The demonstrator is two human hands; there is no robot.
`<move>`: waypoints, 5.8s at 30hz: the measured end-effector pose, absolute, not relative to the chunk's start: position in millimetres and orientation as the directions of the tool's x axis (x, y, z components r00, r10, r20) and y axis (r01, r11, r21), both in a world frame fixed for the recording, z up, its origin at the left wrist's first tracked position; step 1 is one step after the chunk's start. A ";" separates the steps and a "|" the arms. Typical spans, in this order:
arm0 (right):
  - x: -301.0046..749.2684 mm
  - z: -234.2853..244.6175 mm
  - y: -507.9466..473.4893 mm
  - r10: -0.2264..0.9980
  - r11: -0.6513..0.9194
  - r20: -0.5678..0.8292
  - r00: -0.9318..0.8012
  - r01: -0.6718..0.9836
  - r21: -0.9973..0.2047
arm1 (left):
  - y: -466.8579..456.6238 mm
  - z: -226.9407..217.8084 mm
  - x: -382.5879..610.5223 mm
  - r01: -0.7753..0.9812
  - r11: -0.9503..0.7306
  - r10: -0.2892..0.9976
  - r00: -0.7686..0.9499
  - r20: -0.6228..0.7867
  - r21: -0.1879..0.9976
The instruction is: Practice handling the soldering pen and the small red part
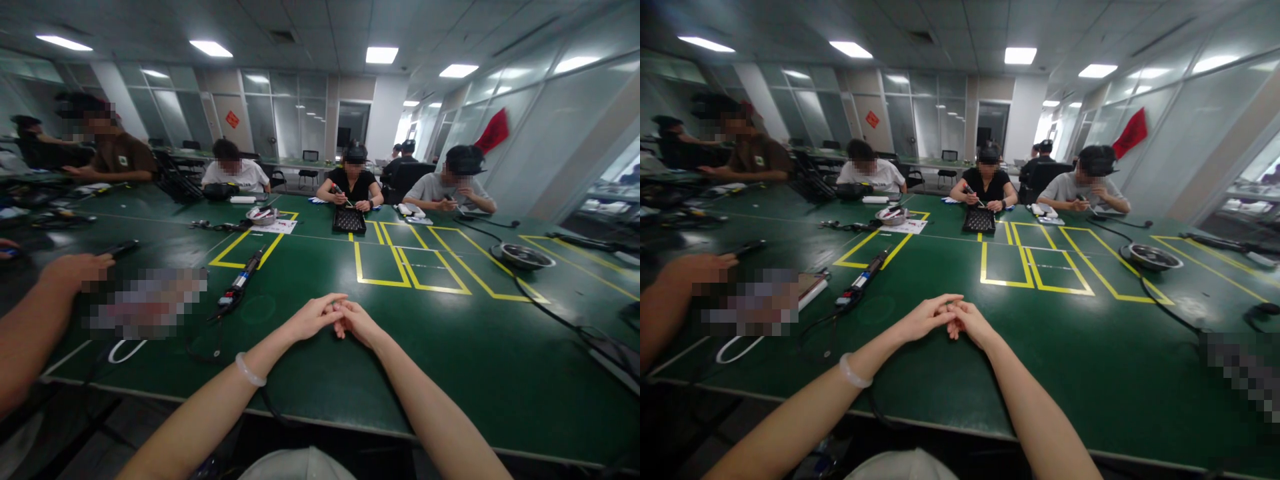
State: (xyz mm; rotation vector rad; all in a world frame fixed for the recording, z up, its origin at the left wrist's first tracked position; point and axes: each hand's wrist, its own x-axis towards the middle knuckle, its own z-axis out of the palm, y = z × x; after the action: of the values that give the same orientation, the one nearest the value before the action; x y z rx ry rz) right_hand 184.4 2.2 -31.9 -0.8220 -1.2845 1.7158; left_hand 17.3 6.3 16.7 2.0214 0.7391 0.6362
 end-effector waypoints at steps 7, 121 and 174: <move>182.9 -29.8 -1.7 0.861 -0.203 -0.024 -0.509 -0.300 -0.932 | 5.3 9.1 9.2 0.226 -0.387 0.717 0.683 0.138 0.894; 180.4 -26.3 1.7 0.823 0.568 0.446 -0.352 0.490 -0.662 | -1.2 9.5 15.3 0.920 -0.386 0.919 0.378 0.111 0.067; 194.7 -36.8 6.0 0.871 0.491 0.386 -0.303 0.562 -0.666 | 36.3 4.9 -148.7 0.998 -0.012 0.949 0.032 0.314 -0.066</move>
State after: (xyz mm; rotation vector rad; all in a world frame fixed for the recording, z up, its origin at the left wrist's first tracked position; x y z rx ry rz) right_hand 194.7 6.0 -36.8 -1.1781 -2.0002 0.5354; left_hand -148.7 36.3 4.9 2.4299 2.3764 0.3111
